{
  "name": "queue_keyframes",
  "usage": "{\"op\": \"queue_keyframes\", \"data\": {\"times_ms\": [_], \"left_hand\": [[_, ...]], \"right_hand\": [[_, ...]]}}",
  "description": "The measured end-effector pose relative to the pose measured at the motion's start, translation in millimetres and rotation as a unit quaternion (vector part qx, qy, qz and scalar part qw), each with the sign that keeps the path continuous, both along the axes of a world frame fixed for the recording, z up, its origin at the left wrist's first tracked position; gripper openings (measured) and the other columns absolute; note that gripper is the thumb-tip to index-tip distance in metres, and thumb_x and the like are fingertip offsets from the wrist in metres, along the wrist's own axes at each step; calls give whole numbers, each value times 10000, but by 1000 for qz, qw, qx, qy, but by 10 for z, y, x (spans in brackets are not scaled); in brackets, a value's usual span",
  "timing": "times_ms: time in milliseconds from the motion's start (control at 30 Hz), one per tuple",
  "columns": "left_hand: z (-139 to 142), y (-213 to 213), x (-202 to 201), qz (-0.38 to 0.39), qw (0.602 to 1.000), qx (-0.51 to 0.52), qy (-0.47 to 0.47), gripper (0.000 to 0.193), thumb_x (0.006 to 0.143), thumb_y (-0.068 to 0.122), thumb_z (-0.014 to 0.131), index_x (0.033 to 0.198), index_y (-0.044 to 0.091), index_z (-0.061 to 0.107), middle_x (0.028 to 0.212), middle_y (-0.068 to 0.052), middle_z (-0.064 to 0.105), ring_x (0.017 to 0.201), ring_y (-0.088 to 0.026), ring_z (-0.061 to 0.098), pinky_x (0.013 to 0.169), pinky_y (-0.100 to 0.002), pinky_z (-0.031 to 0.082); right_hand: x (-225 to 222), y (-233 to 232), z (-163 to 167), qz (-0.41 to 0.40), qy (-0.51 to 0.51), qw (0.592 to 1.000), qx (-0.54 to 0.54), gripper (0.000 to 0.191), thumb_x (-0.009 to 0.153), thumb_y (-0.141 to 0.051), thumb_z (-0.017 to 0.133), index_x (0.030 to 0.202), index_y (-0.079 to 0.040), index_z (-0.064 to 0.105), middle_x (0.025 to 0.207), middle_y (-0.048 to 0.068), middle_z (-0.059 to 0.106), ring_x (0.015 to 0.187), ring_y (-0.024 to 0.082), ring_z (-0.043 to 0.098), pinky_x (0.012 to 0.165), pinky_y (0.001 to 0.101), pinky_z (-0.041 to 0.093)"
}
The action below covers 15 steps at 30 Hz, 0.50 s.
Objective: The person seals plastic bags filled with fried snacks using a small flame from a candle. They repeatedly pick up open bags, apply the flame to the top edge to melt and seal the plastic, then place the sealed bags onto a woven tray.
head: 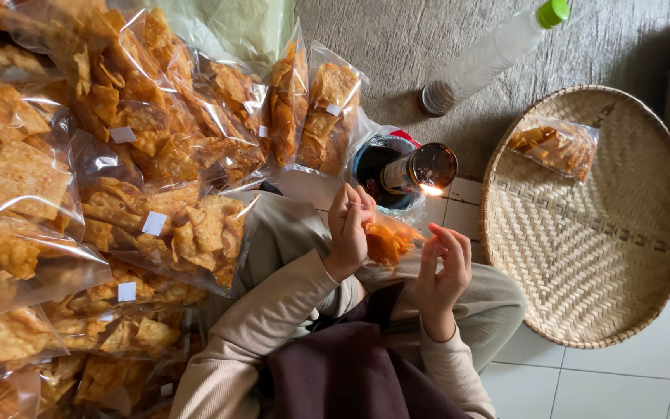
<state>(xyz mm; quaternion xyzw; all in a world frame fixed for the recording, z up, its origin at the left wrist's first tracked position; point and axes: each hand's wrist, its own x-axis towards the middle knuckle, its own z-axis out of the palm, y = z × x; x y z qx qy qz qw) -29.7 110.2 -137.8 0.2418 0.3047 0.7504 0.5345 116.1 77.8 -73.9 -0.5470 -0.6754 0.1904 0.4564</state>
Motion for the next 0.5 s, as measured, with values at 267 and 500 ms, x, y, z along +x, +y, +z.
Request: {"op": "queue_keyframes", "data": {"times_ms": [267, 500], "left_hand": [[97, -150, 105, -5, 1000, 29, -10, 147, 868, -57, 408, 839, 68, 335, 783, -79, 444, 697, -150, 413, 678, -281, 402], [168, -299, 171, 11, 997, 73, -16, 162, 842, -76, 422, 838, 64, 341, 768, -75, 433, 725, -166, 406, 726, -306, 417]], "right_hand": [[2, -277, 325, -11, -119, 992, 35, 264, 1022, 16, 599, 1270, -50, 662, 1098, 116, 592, 943, 203, 582, 832, 318, 507], [70, -557, 420, 5, -127, 991, 43, 315, 1011, 7, 599, 1307, -85, 657, 1120, 130, 536, 967, 238, 540, 860, 346, 481]]}}
